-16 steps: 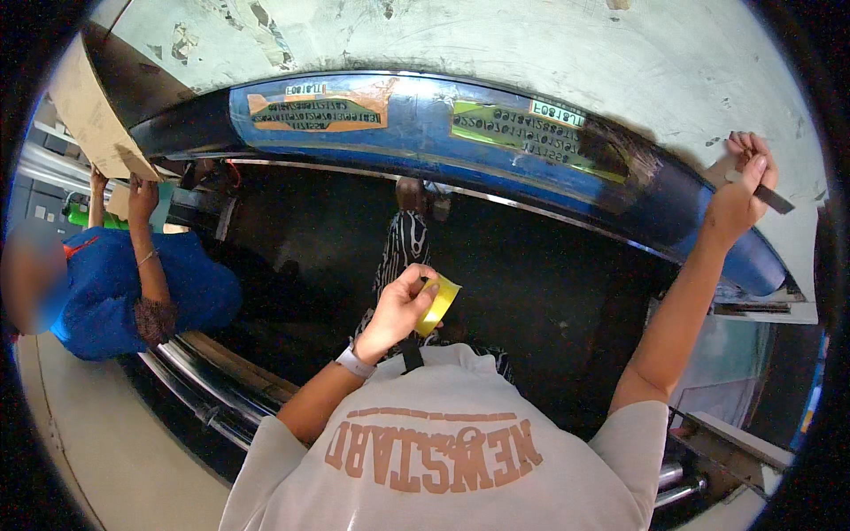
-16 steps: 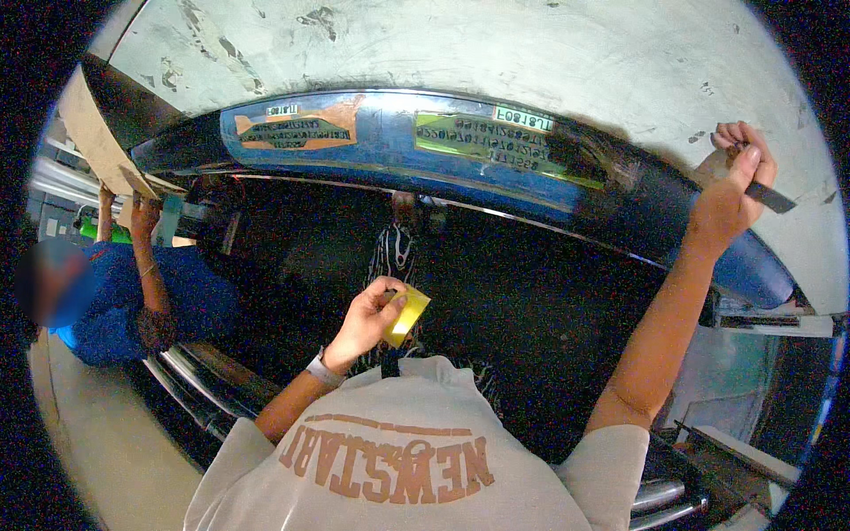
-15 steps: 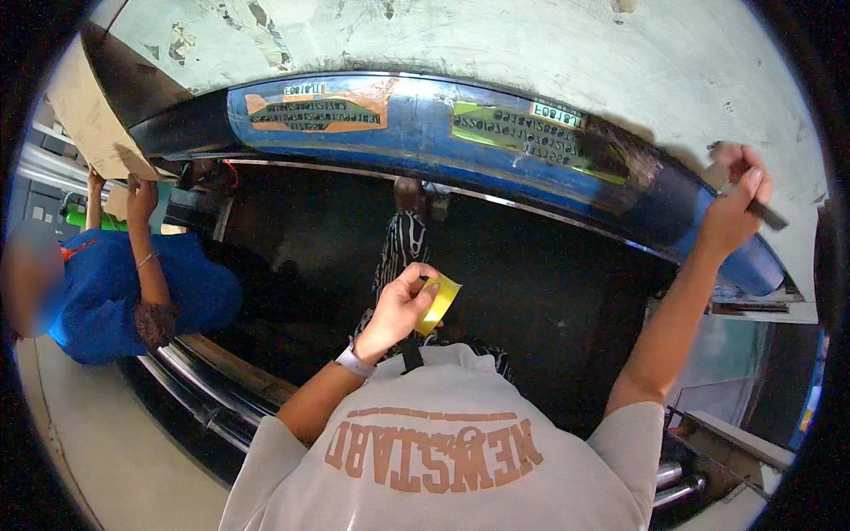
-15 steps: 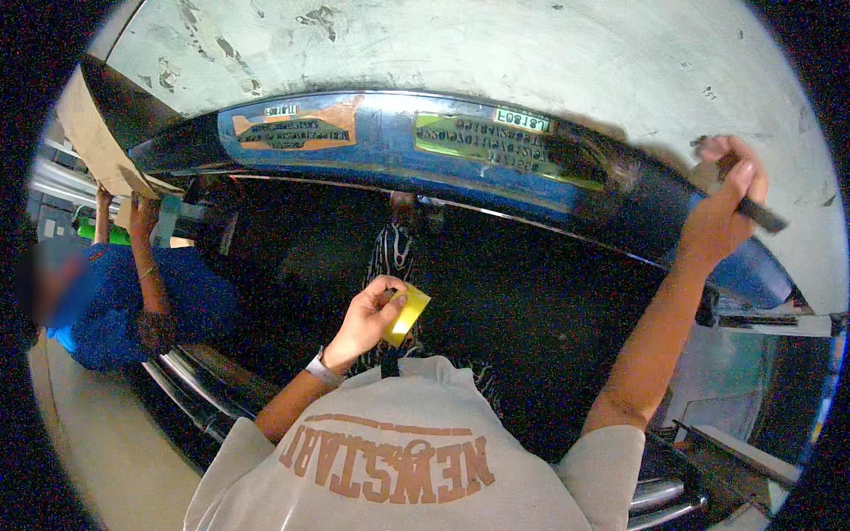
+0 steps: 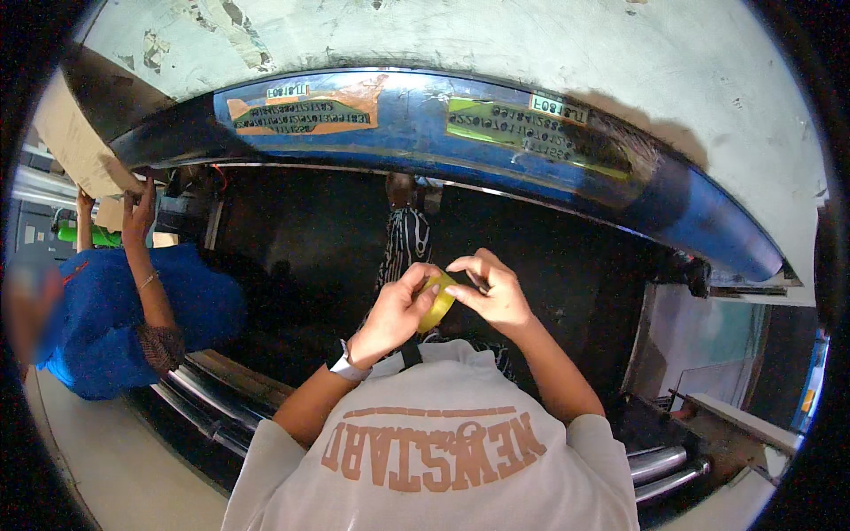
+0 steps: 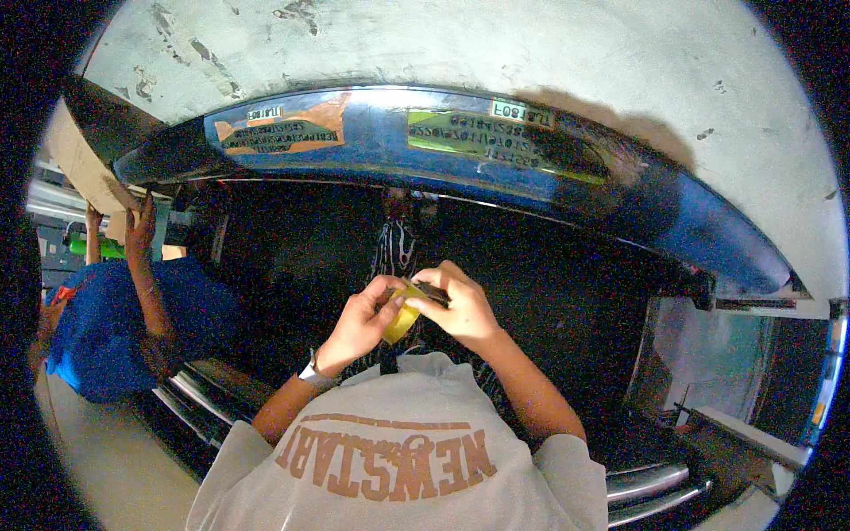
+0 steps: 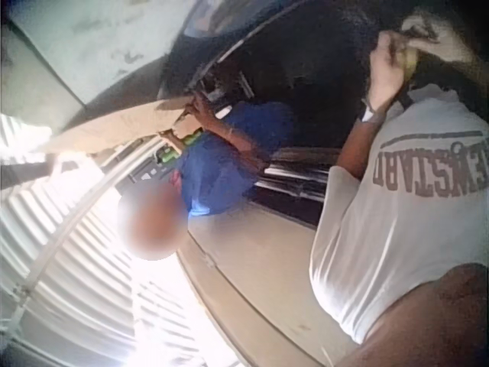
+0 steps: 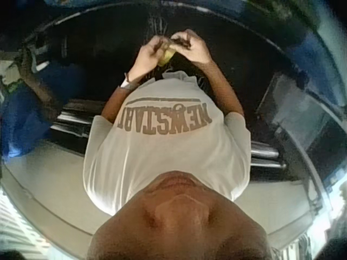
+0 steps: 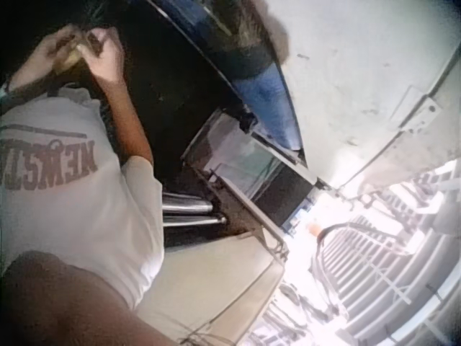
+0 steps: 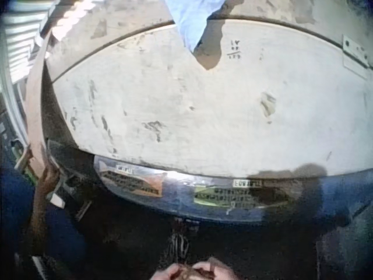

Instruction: The person uses a measuring tape to measure a section on a machine, then applies pieces of yellow adhesive tape to specific points on that section using a knife to cut the tape.

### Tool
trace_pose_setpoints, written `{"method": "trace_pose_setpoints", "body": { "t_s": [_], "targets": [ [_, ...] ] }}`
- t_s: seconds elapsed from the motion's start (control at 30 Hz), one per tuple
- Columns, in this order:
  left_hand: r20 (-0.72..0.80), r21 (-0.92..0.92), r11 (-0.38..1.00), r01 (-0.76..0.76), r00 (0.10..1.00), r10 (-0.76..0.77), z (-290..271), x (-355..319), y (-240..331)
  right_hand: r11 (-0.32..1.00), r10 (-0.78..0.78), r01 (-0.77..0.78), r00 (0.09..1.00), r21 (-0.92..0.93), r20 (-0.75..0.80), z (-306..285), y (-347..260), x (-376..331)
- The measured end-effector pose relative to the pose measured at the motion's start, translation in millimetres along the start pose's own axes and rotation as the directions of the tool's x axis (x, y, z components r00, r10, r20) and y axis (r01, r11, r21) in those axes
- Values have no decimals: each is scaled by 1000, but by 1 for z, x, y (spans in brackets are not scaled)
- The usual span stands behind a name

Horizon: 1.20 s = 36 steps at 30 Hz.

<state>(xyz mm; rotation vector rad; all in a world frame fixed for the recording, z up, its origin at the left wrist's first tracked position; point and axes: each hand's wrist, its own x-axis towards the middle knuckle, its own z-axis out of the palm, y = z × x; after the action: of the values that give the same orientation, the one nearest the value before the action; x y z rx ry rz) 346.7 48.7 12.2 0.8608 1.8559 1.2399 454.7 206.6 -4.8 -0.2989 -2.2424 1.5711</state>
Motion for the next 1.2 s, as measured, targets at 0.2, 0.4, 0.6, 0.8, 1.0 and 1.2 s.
{"method": "trace_pose_setpoints", "body": {
  "t_s": [0.2, 0.4, 0.6, 0.8, 1.0, 1.2],
  "targets": [
    [58, 17, 1000, -18, 998, 17, -4, 2, -2, 992, 123, -121, 990, -25, 71, 11, 1, -6],
    [57, 91, 993, -79, 996, 74, -7, 5, -2, 986, 154, -153, 988, -63, 13, 17, 0, -5],
    [98, 167, 983, -73, 994, 57, -14, 6, 1, 973, 165, -165, 986, -161, -16, 18, -6, -4],
    [122, 186, 977, -103, 989, 81, -10, 9, 11, 971, 56, -66, 997, -228, -52, 13, -4, -6],
    [147, 309, 937, -164, 981, 123, -12, 10, 13, 969, 65, -81, 995, -234, -73, 10, -6, -4],
    [155, 384, 902, -198, 977, 149, -11, 10, 27, 971, 119, -131, 990, -203, -71, 8, -8, -7]
  ]
}}
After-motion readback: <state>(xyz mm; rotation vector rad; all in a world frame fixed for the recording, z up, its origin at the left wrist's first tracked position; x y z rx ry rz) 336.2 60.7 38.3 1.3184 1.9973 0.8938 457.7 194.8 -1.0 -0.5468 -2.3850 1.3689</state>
